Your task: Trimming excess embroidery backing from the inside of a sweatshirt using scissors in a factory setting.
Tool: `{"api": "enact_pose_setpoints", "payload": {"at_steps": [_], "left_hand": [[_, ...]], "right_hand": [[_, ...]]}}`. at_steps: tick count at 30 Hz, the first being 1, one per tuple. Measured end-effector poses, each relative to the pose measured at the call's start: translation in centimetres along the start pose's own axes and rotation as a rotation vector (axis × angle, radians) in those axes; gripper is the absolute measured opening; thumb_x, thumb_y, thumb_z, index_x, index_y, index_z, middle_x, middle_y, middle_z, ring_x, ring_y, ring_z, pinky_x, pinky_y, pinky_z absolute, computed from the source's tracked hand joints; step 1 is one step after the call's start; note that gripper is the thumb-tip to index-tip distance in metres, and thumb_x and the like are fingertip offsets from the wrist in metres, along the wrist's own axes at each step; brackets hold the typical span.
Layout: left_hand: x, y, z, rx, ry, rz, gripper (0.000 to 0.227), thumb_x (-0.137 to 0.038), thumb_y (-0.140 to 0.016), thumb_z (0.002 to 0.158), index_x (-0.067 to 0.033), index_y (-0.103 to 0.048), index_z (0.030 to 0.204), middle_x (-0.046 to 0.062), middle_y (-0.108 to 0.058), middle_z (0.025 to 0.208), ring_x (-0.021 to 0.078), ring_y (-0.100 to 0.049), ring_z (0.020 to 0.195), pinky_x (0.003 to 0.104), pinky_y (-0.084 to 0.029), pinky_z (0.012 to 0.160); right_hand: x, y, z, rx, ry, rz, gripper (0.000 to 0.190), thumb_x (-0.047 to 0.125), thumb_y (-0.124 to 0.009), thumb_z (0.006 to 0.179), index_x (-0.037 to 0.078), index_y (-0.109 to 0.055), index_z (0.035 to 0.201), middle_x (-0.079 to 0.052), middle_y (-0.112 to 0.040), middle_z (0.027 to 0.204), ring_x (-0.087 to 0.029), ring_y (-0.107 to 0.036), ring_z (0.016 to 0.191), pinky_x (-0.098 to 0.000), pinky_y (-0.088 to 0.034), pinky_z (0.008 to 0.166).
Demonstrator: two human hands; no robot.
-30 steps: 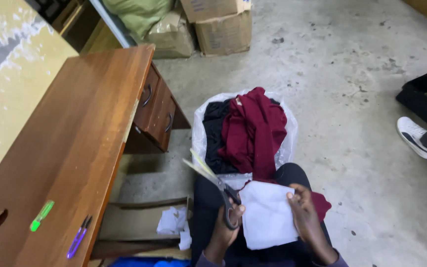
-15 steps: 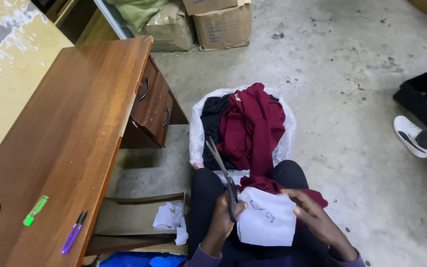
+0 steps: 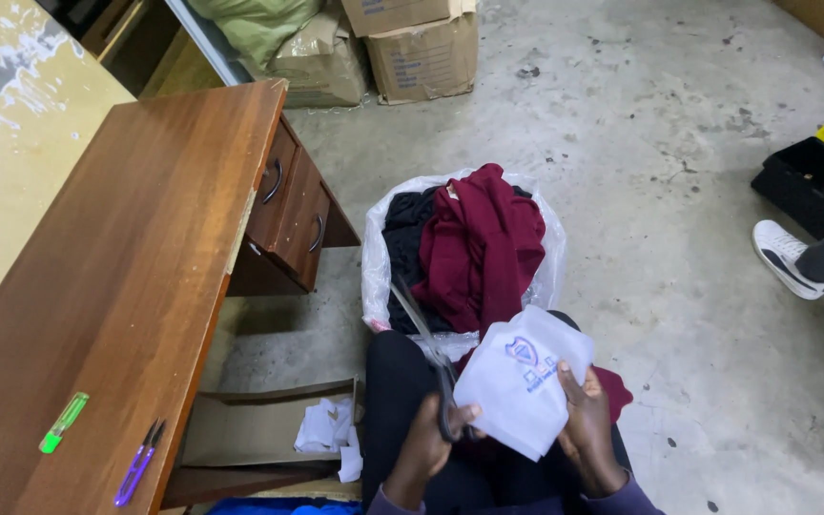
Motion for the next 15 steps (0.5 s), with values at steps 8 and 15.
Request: {"api": "enact_pose_setpoints", "payload": {"at_steps": [8, 15], "left_hand": [[6.6, 3.3, 0.9, -0.224, 0.012, -0.449, 0.030, 0.004, -0.080, 0.074, -0.0027, -0.074, 0.103, 0.011, -0.079, 0.103, 0.0245, -0.074, 0.091, 0.038, -0.054, 0.076], [-4.4, -0.7, -1.9, 0.001, -0.051, -0.211, 0.056, 0.005, -0.071, 0.079, 0.0094, -0.067, 0.134, 0.018, -0.077, 0.126, 0.0295, -0.073, 0.116, 0.043, -0.058, 0.101]], "right_hand": [[-0.5, 2.2, 1.1, 0.061, -0.002, -0.200, 0.072, 0.010, -0.074, 0.080, -0.004, -0.053, 0.148, -0.022, -0.067, 0.142, -0.036, -0.064, 0.129, -0.0480, -0.055, 0.106], [2.7, 5.0, 1.3, 0.241, 1.264, -1.001, 0.032, 0.011, -0.066, 0.103, 0.000, -0.063, 0.133, -0.015, -0.070, 0.128, -0.030, -0.069, 0.119, -0.0395, -0.056, 0.104]]}}
Point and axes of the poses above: each hand's wrist, its own z-axis towards the middle knuckle, its own y-axis out of the back of the hand, x = y × z, the point moved 4 cm from there along z, towards the middle knuckle
